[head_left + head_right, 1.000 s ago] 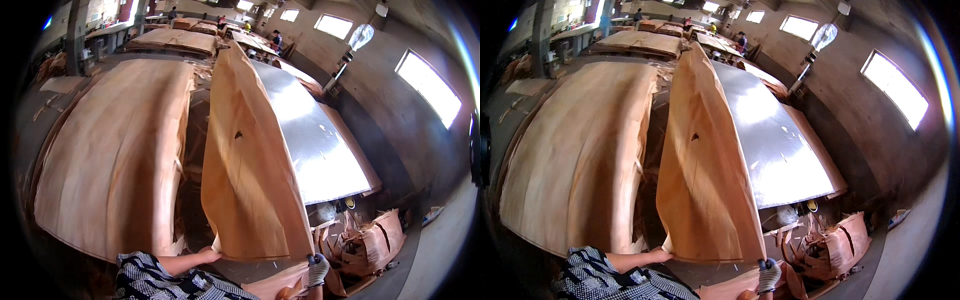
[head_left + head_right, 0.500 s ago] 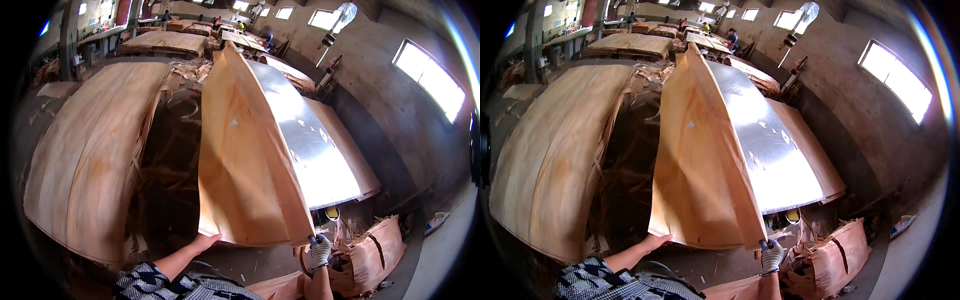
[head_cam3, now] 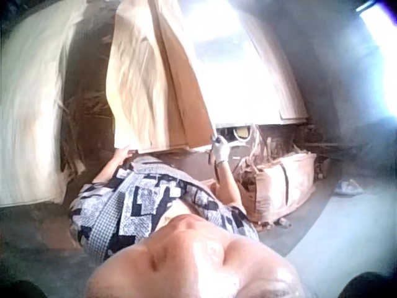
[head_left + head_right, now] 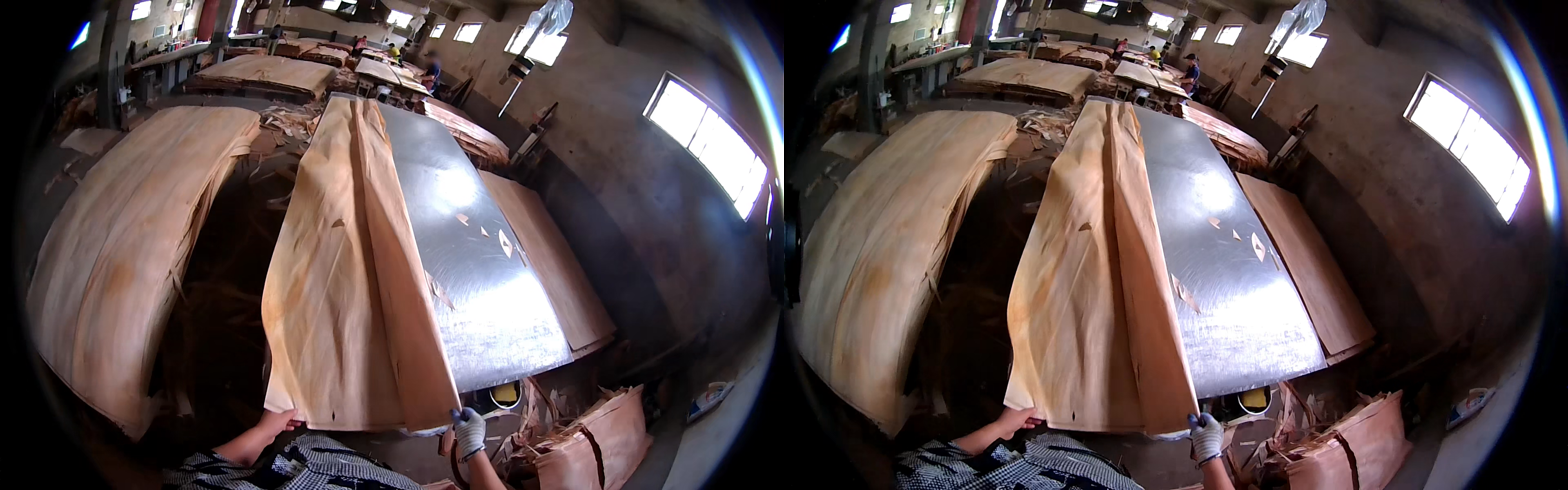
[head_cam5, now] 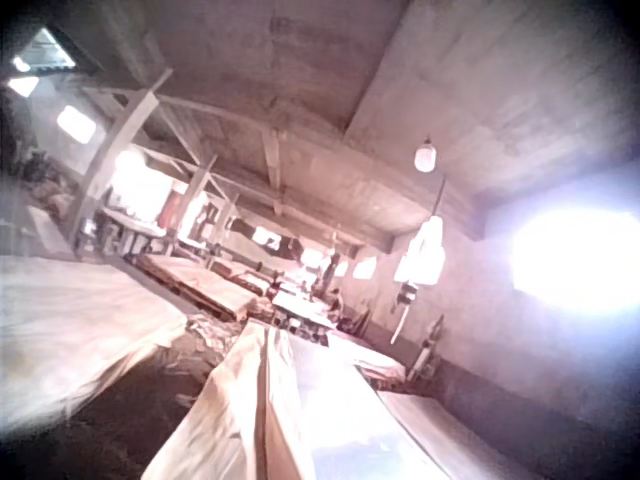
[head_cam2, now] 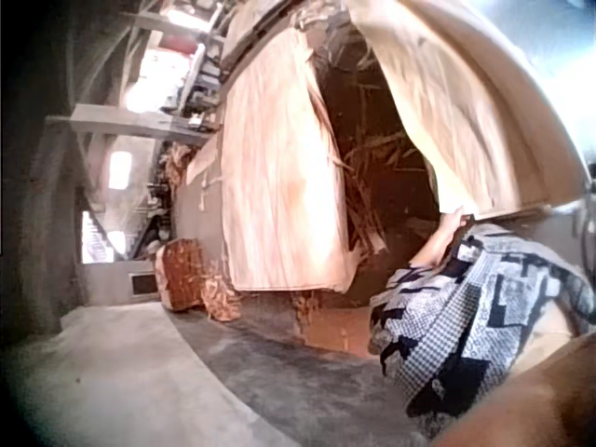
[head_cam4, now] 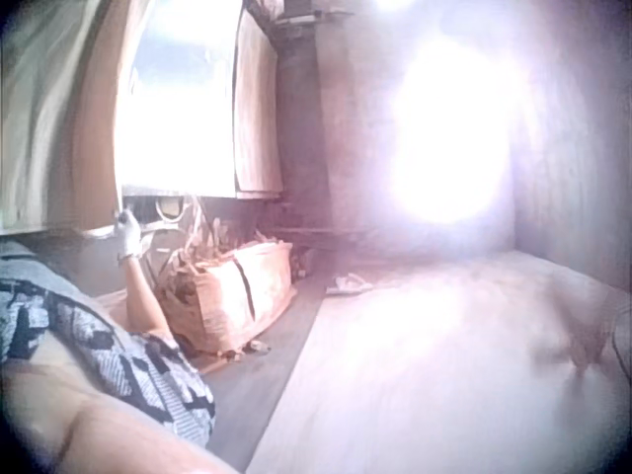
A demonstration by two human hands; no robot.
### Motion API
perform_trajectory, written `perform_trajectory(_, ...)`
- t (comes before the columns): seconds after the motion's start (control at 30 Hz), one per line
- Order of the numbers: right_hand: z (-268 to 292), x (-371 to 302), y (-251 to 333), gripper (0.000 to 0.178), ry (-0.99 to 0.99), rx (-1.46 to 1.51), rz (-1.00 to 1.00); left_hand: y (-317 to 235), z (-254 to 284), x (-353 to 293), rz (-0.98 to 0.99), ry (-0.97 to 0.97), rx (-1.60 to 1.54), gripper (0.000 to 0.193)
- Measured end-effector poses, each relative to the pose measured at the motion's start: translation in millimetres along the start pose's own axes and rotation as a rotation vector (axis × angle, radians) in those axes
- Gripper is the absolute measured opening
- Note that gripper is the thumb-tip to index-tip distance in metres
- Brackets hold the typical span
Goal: The person repairs cracks and defects in wood veneer sheets by applying small strips of tape to the surface and using a small knife to trim away excess material.
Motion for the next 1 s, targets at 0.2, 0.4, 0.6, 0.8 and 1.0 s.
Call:
perform_trajectory(0.2,-3,10,-3,0.018,0.216,0.829,-0.4,0,2,-8,-0.103,-0.149,-0.052,0.027)
perform_trajectory(0.4,25,101,-16,0.019,0.226,1.012,-0.499,-39,-2,11,-0.174,-0.321,-0.173,0.025)
perform_trajectory(0.6,39,53,-126,0.023,0.04,-0.138,0.06,-20,-41,27,-0.167,-0.351,-0.534,0.032)
perform_trajectory(0.8,-8,48,-97,0.015,0.419,0.726,-0.224,-1,-43,41,-0.194,-0.414,-0.541,0.021)
perform_trajectory(1.0,71,125,-102,0.012,0.348,0.979,-0.289,-19,-29,67,-0.168,-0.52,-0.504,0.018)
Point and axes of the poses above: each hand's wrist, its own x-axis towards the middle knuckle, its own z-axis out of the back of the hand, y = z × x, the point moved 6 cm from there along x, towards the middle knuckle, and after that the axes turned 4 degrees about y, right-handed, at the moved point
